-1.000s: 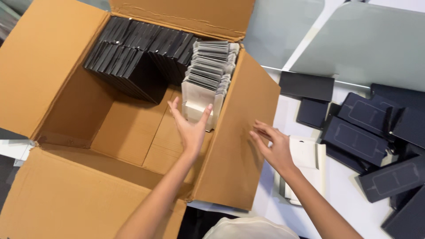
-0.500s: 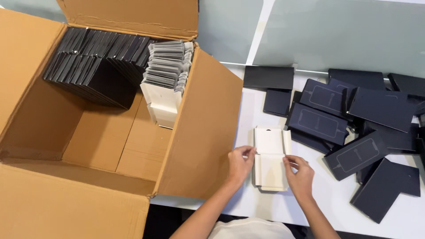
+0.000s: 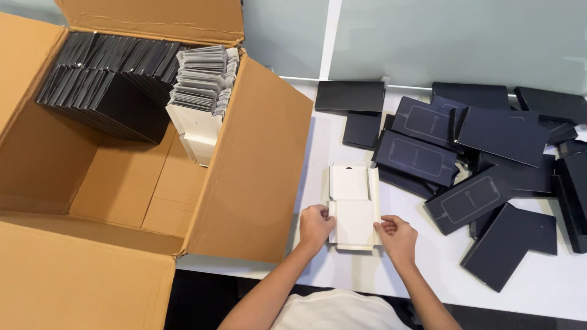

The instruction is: The person repeatedly picks up stacks of white and black rectangular boxes from a table and places them into a large cardboard shipping box. The person arranges the boxes vertically inside the larger container, filling the available space.

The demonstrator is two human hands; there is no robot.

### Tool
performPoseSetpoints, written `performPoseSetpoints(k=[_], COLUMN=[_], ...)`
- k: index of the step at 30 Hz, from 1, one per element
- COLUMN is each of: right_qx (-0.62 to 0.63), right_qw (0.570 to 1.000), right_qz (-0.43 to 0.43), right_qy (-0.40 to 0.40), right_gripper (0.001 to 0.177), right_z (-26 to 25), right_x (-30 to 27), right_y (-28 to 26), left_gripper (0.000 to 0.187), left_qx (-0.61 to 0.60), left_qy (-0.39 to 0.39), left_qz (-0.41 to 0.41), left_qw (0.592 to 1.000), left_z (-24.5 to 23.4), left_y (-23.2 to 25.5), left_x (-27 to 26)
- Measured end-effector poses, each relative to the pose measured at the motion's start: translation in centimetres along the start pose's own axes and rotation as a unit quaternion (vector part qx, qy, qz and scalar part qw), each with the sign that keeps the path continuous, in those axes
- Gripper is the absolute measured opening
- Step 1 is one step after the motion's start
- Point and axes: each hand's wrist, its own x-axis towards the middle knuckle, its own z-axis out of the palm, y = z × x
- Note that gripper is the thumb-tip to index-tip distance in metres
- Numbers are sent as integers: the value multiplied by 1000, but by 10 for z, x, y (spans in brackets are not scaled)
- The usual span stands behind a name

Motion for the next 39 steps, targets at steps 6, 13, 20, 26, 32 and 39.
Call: performPoseSetpoints(k=[6, 13, 20, 26, 32, 39], right_qx=[10, 14, 40, 37, 20, 38], right_qw=[1000, 999, 998, 998, 999, 998], right_qz=[20, 32, -5, 21, 8, 16], right_qy=[1, 11, 41, 43, 45, 47], right_gripper=[27, 21, 19, 25, 27, 23], right_z=[-2, -10, -17, -21, -16, -21], right_x=[-1, -6, -13, -11, -11, -15], right_y=[-7, -20, -28, -30, -27, -49], left_gripper=[12, 11, 12, 13, 16, 21], left_qx=[21, 40, 24, -61, -93, -132], left_qy=[4, 24, 44, 40, 27, 7], left_qz=[-29, 2, 22, 30, 25, 8], left_qw=[999, 999, 998, 997, 995, 991], left_z=[5, 6, -2, -12, -16, -24], left_y=[-3, -6, 5, 13, 9, 12], left_x=[0, -3, -12, -16, -16, -17])
